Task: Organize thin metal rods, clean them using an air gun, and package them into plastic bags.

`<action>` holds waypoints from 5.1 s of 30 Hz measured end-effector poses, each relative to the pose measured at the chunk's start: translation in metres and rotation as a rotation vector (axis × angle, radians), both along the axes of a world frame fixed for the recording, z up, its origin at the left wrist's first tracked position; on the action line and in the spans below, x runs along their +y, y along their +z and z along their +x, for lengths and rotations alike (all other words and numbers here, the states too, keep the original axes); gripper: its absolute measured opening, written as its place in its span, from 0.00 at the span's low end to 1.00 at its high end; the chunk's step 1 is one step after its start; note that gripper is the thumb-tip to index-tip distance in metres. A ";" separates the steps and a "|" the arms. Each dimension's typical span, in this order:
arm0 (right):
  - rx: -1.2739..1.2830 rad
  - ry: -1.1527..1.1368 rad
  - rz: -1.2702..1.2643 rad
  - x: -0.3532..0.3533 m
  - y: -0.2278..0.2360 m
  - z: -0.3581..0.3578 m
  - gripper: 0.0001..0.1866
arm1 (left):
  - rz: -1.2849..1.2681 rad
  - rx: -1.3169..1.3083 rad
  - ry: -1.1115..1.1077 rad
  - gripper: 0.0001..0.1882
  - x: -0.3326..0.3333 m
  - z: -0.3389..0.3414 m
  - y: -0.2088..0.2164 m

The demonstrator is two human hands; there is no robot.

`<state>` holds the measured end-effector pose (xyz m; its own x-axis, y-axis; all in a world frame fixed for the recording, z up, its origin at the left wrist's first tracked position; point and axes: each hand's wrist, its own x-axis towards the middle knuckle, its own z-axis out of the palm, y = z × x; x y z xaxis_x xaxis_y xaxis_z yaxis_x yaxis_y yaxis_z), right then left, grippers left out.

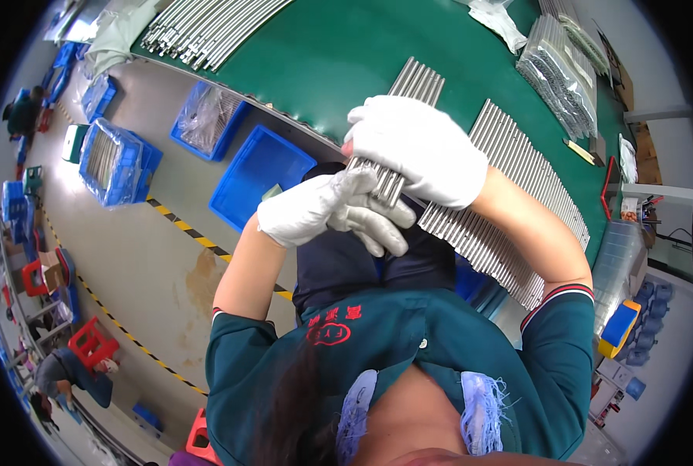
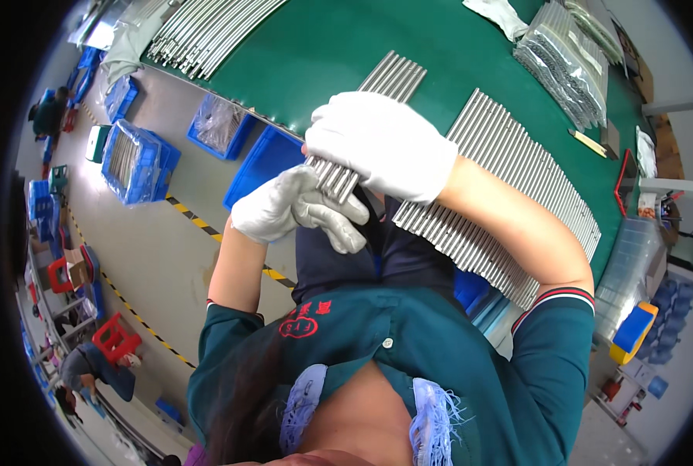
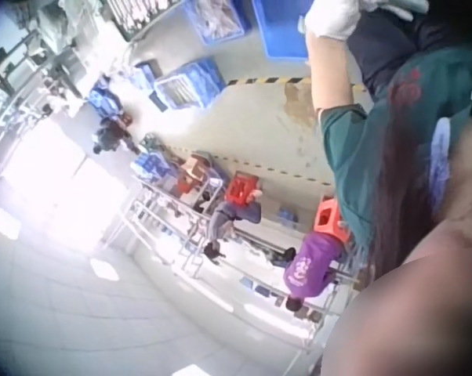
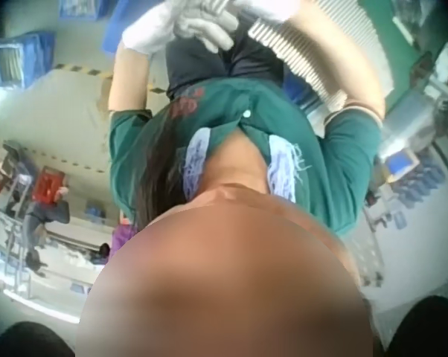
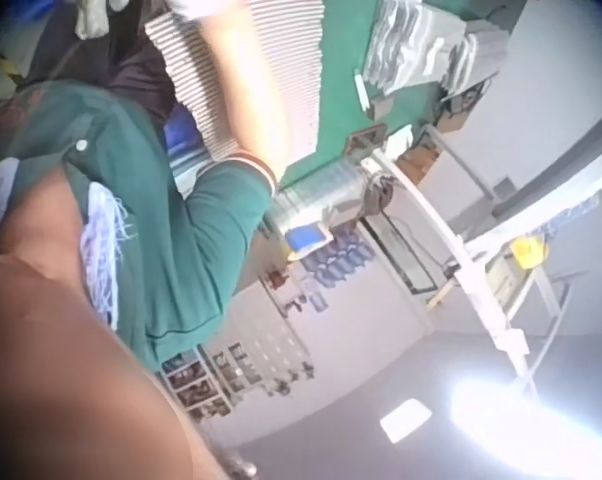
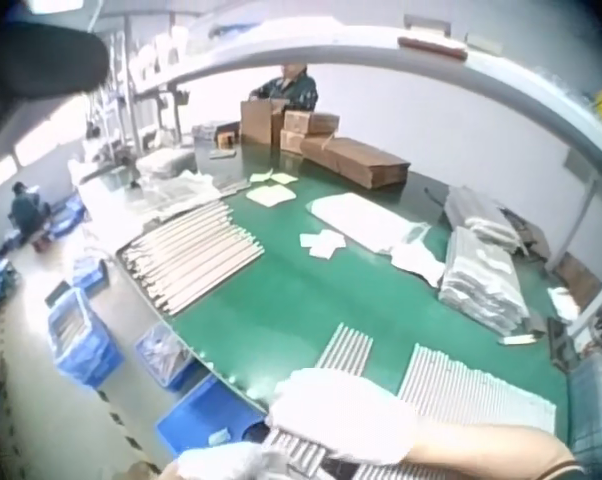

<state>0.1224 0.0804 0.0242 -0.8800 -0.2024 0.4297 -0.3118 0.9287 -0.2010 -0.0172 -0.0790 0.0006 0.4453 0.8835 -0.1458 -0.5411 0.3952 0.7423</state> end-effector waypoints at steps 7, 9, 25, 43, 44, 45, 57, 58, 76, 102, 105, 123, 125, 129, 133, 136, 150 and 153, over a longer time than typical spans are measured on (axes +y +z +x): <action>0.432 -0.349 -0.906 0.032 0.037 -0.005 0.06 | -0.045 0.170 0.160 0.46 -0.003 0.005 -0.010; 0.416 -0.503 -1.321 0.038 0.054 0.006 0.30 | -0.214 0.227 0.317 0.44 -0.010 0.003 -0.022; -0.149 -0.191 -2.547 0.086 -0.036 0.003 0.15 | -0.393 0.162 0.176 0.22 0.006 0.007 -0.026; -0.212 -0.425 0.276 0.072 -0.007 0.017 0.30 | -0.219 0.575 0.022 0.24 0.006 -0.030 -0.018; -0.253 -0.358 0.330 0.072 -0.020 0.012 0.31 | -0.331 0.566 0.209 0.24 0.000 -0.035 -0.016; -0.335 -0.316 0.293 0.067 -0.031 0.004 0.32 | -0.446 0.550 0.400 0.23 -0.004 -0.038 -0.002; 0.012 -0.492 -0.094 0.116 -0.042 -0.026 0.23 | 0.783 1.821 0.506 0.41 0.007 -0.026 -0.012; -0.080 -0.495 -0.311 0.123 -0.044 -0.024 0.24 | 0.812 1.793 0.457 0.43 0.005 -0.026 -0.012; -0.034 -0.245 -1.550 0.148 -0.049 -0.031 0.37 | 1.179 1.491 0.427 0.36 0.042 0.002 -0.031; -0.250 -0.272 0.285 0.050 -0.039 -0.019 0.36 | 0.244 0.700 1.222 0.27 -0.032 -0.002 -0.037; -0.229 -0.288 0.316 0.048 -0.038 -0.026 0.35 | 0.086 0.590 1.191 0.33 -0.041 -0.002 -0.050; -0.226 -0.306 0.317 0.045 -0.042 -0.040 0.34 | -0.032 0.669 0.780 0.38 -0.042 0.057 -0.055; -0.244 -0.292 0.304 0.046 -0.040 -0.030 0.34 | -0.085 0.649 0.770 0.38 -0.043 0.052 -0.056; -0.244 -0.289 0.281 0.045 -0.038 -0.024 0.34 | -0.115 0.638 0.873 0.40 -0.038 0.049 -0.054; -0.236 -0.299 0.282 0.045 -0.040 -0.034 0.34 | -0.202 0.648 0.897 0.40 -0.035 0.048 -0.046; -0.217 -0.305 0.298 0.044 -0.043 -0.046 0.34 | -0.218 0.621 0.915 0.40 -0.032 0.041 -0.043; -0.307 -0.317 0.287 0.045 -0.042 -0.024 0.35 | -0.130 0.667 1.112 0.35 -0.045 0.017 -0.051; -0.340 -0.319 0.257 0.044 -0.034 0.004 0.34 | 0.056 0.784 1.134 0.26 -0.051 0.023 -0.051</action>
<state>0.1266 0.1242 -0.0097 -0.9960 0.0373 0.0817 0.0378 0.9993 0.0047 0.0062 -0.1299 -0.0505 -0.6962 0.7174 0.0255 0.0191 -0.0170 0.9997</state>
